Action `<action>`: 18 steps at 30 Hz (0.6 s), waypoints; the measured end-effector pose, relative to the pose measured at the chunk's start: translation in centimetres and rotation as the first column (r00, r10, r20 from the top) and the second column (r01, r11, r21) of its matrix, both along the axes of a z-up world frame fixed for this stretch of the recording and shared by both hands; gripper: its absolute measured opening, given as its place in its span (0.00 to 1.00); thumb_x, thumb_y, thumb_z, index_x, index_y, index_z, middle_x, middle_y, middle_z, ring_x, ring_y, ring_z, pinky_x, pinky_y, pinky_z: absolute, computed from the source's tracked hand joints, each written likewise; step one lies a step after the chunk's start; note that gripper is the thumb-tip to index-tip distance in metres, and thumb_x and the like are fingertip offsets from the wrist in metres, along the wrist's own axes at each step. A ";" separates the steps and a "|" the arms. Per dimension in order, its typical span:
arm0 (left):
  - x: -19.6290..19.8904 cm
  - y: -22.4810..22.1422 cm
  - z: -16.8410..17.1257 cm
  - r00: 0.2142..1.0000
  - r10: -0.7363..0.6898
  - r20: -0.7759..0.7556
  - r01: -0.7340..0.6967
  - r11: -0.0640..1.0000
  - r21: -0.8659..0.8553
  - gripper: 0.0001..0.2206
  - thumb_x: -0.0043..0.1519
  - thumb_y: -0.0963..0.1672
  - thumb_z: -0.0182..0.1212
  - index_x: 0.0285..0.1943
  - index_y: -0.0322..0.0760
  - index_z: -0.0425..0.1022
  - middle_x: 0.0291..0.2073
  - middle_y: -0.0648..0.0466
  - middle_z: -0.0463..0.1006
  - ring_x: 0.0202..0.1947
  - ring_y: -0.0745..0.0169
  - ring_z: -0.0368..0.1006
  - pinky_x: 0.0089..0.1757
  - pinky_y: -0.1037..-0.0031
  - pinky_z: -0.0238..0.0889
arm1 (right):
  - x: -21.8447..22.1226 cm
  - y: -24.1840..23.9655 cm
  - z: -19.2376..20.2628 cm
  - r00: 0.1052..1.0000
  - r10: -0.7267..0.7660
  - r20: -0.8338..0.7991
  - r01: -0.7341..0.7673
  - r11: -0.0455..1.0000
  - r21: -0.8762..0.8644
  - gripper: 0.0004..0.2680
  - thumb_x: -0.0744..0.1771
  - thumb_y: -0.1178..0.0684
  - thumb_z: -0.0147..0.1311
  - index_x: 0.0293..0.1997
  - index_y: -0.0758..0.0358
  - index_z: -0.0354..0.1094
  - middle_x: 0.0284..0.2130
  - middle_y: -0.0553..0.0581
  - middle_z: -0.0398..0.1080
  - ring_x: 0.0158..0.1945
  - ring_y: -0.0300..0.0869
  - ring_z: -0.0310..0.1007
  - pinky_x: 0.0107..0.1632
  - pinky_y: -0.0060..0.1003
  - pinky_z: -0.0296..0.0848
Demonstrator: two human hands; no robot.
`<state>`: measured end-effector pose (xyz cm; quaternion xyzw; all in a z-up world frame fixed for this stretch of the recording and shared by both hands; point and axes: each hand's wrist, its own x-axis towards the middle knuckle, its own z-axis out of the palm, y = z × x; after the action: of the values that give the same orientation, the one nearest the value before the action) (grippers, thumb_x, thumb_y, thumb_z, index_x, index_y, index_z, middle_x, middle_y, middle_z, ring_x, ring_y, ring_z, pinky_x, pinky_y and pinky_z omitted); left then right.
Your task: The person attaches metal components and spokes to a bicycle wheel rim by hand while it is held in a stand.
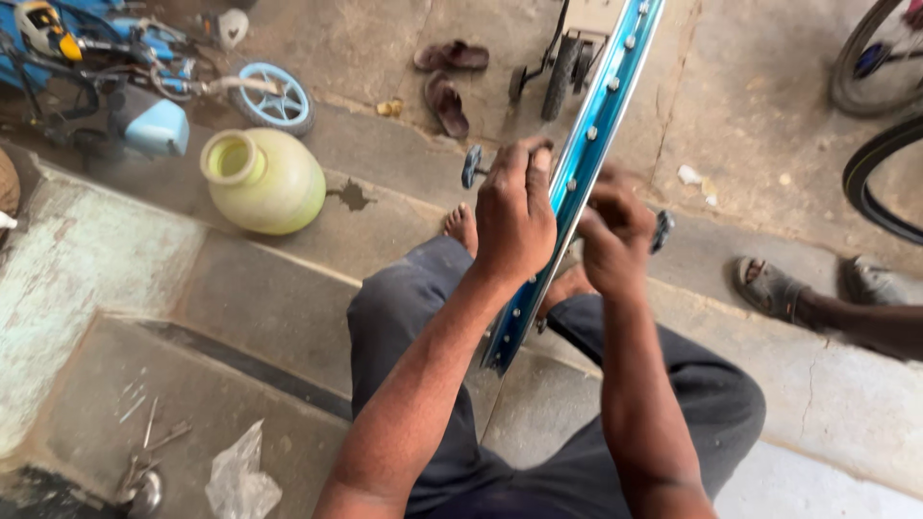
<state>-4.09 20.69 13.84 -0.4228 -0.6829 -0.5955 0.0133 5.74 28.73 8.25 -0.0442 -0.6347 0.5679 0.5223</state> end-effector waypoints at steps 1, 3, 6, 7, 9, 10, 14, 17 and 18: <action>0.2 -0.2 0.1 1.000 -0.005 0.024 0.005 1.000 -0.003 0.12 0.74 0.44 0.46 0.53 0.29 0.73 0.44 0.42 0.79 0.46 0.43 0.77 0.48 0.61 0.70 | 0.8 0.8 0.2 0.988 0.153 -0.031 -0.155 0.985 -0.079 0.07 0.68 0.58 0.60 0.48 0.69 0.72 0.51 0.59 0.73 0.54 0.42 0.73 0.55 0.37 0.72; 0.4 -0.6 0.0 0.999 -0.009 0.050 0.010 1.000 -0.018 0.12 0.74 0.44 0.46 0.52 0.29 0.73 0.43 0.42 0.79 0.45 0.44 0.78 0.47 0.61 0.70 | 1.9 2.2 0.1 0.926 0.374 -0.046 -0.376 0.908 -0.188 0.11 0.69 0.57 0.61 0.57 0.67 0.73 0.55 0.60 0.76 0.56 0.42 0.76 0.59 0.37 0.76; 0.2 -0.4 0.1 0.997 -0.018 0.070 0.021 0.999 -0.033 0.12 0.74 0.43 0.45 0.53 0.30 0.73 0.43 0.43 0.80 0.45 0.46 0.78 0.46 0.62 0.70 | 1.6 6.0 1.0 0.804 0.594 0.020 -0.566 0.776 -0.277 0.19 0.68 0.57 0.63 0.67 0.67 0.66 0.55 0.62 0.74 0.57 0.43 0.76 0.60 0.39 0.76; 0.3 -0.4 0.2 0.995 -0.024 0.096 0.027 0.999 -0.032 0.12 0.74 0.43 0.45 0.53 0.30 0.73 0.42 0.43 0.80 0.44 0.46 0.79 0.46 0.62 0.70 | 1.9 7.2 1.5 0.742 0.668 0.045 -0.628 0.718 -0.302 0.20 0.68 0.56 0.62 0.68 0.66 0.64 0.56 0.61 0.74 0.58 0.43 0.75 0.61 0.39 0.75; 0.4 -0.5 0.1 0.993 -0.029 0.116 0.033 0.999 -0.037 0.12 0.74 0.43 0.45 0.53 0.30 0.73 0.42 0.43 0.80 0.44 0.46 0.79 0.45 0.62 0.71 | 2.5 8.3 1.8 0.696 0.692 0.194 -0.626 0.716 -0.308 0.19 0.69 0.56 0.61 0.67 0.68 0.64 0.56 0.62 0.74 0.58 0.43 0.75 0.62 0.39 0.75; 0.4 -0.6 0.1 0.993 -0.028 0.111 0.033 0.999 -0.043 0.12 0.74 0.43 0.45 0.53 0.30 0.73 0.42 0.43 0.80 0.44 0.45 0.79 0.45 0.62 0.70 | 2.9 8.4 1.6 0.706 0.634 0.315 -0.572 0.773 -0.276 0.17 0.69 0.56 0.60 0.66 0.70 0.66 0.55 0.63 0.75 0.57 0.44 0.75 0.61 0.40 0.75; 0.1 0.0 0.2 0.997 -0.015 0.074 0.017 1.000 -0.026 0.12 0.74 0.43 0.45 0.53 0.30 0.73 0.43 0.42 0.80 0.45 0.44 0.79 0.46 0.61 0.70 | 3.0 8.0 0.7 0.725 0.586 0.362 -0.558 0.808 -0.191 0.17 0.70 0.56 0.56 0.66 0.71 0.66 0.56 0.61 0.74 0.58 0.43 0.76 0.63 0.41 0.76; 0.2 -0.3 0.3 0.993 -0.032 0.115 0.041 0.996 -0.075 0.12 0.73 0.43 0.46 0.52 0.29 0.74 0.41 0.41 0.80 0.44 0.42 0.78 0.45 0.60 0.70 | 2.5 8.2 0.9 0.673 0.638 0.375 -0.572 0.770 -0.284 0.18 0.68 0.56 0.58 0.65 0.71 0.64 0.58 0.59 0.73 0.60 0.41 0.72 0.62 0.39 0.72; 0.3 -0.6 0.1 0.996 -0.028 0.088 0.035 0.996 -0.080 0.12 0.74 0.43 0.45 0.53 0.29 0.73 0.42 0.42 0.80 0.44 0.43 0.78 0.46 0.61 0.70 | 2.4 8.2 0.9 0.639 0.683 0.354 -0.605 0.730 -0.318 0.17 0.68 0.57 0.58 0.63 0.71 0.66 0.55 0.59 0.74 0.57 0.42 0.74 0.60 0.40 0.74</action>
<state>-3.81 20.10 13.93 -0.4075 -0.6999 -0.5849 -0.0431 8.12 36.88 9.19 0.0117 -0.6597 0.7421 0.1180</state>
